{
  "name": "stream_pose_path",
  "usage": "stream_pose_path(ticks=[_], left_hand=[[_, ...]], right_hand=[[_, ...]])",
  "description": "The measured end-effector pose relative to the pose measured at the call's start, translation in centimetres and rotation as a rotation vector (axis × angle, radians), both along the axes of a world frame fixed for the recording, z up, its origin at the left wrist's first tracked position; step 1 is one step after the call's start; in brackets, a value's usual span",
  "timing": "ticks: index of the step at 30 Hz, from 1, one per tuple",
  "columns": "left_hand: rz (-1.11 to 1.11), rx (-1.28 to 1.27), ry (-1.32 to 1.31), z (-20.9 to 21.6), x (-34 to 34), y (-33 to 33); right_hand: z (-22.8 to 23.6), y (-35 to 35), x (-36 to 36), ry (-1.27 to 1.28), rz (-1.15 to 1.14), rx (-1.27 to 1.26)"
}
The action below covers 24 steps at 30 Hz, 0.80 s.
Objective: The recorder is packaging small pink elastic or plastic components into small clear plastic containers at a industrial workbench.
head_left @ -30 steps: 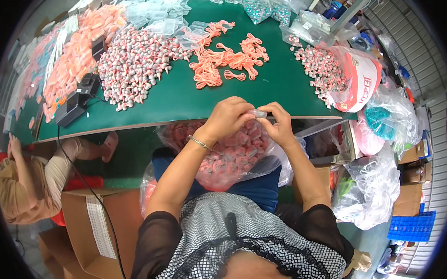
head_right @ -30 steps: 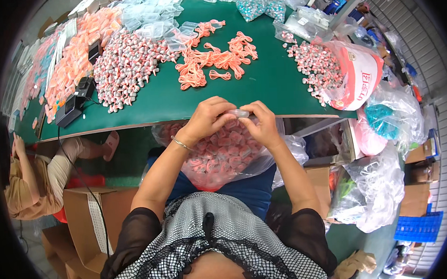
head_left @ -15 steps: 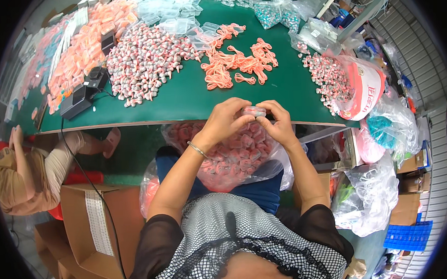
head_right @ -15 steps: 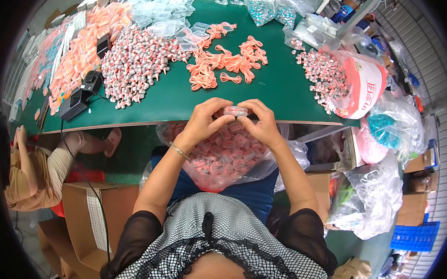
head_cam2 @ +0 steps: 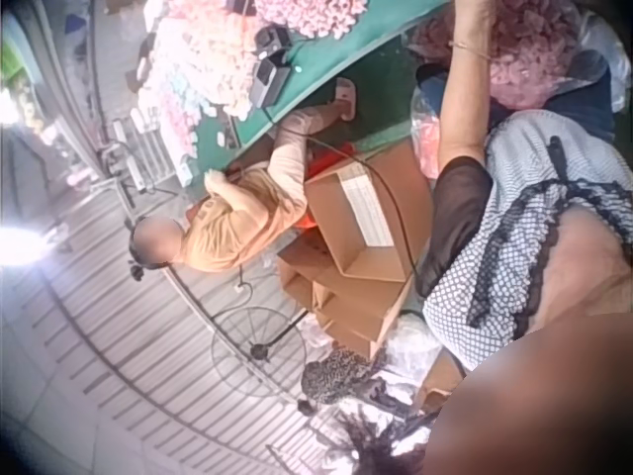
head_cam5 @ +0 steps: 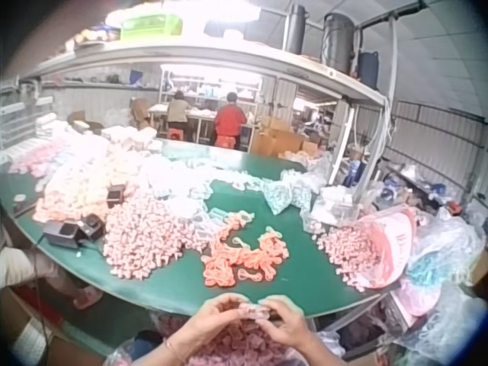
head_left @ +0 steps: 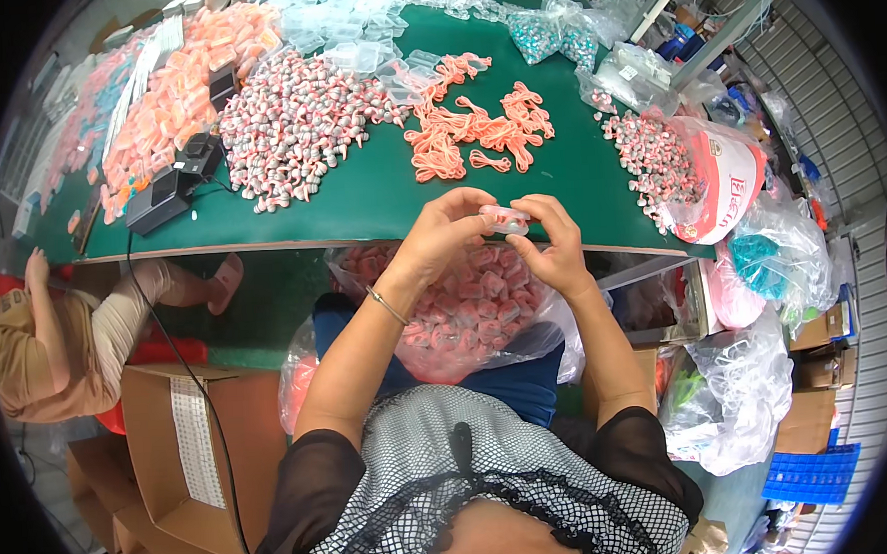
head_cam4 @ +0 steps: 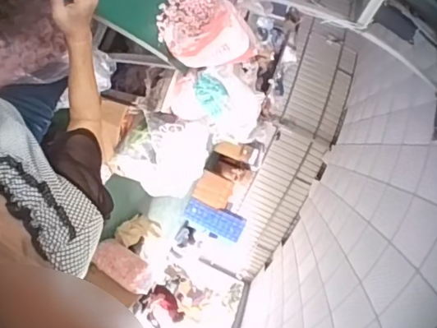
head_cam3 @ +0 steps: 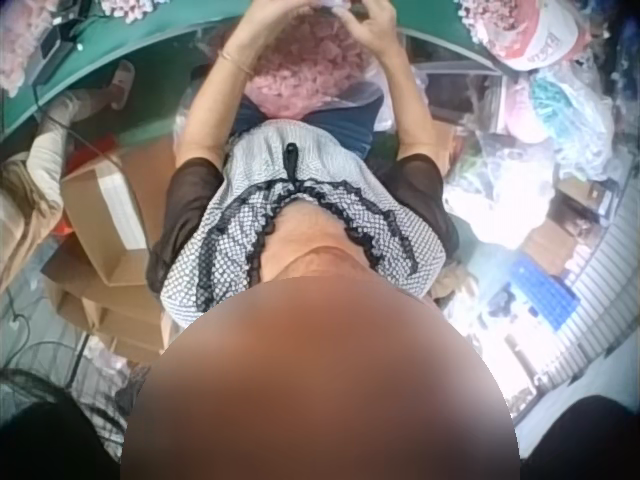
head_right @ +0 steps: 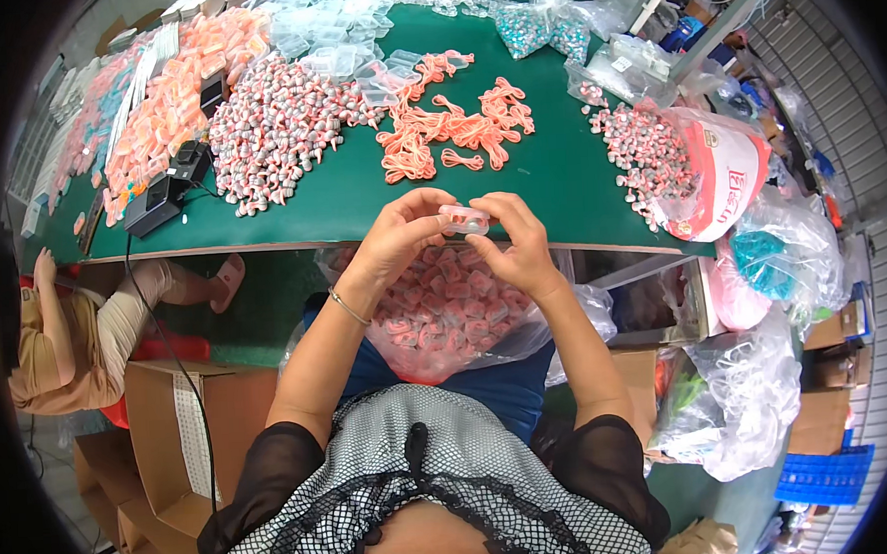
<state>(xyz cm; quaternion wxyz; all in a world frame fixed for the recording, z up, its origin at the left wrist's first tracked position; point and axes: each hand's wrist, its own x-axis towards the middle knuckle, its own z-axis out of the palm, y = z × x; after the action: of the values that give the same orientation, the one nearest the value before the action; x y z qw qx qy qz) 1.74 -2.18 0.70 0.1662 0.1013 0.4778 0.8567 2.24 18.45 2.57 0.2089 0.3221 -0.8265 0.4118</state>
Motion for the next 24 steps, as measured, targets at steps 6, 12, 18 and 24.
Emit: stream_pose_path(ticks=[6,12,18,24], left_hand=[[0.085,-0.053,-0.004,-0.3,0.2,0.8],[0.178,-0.058,0.008,0.2,2.0,2.1],[0.005,0.471,-0.220,-0.6,3.0,1.7],[-0.098,0.664,-0.262,-0.6,3.9,1.3]], right_hand=[[0.7,-0.7,0.5,0.104,0.004,0.075],[0.6,-0.6,0.7,0.089,0.035,0.078],[1.0,-0.8,0.8,0.089,0.082,0.051],[1.9,-0.7,1.3,0.063,0.147,0.073]])
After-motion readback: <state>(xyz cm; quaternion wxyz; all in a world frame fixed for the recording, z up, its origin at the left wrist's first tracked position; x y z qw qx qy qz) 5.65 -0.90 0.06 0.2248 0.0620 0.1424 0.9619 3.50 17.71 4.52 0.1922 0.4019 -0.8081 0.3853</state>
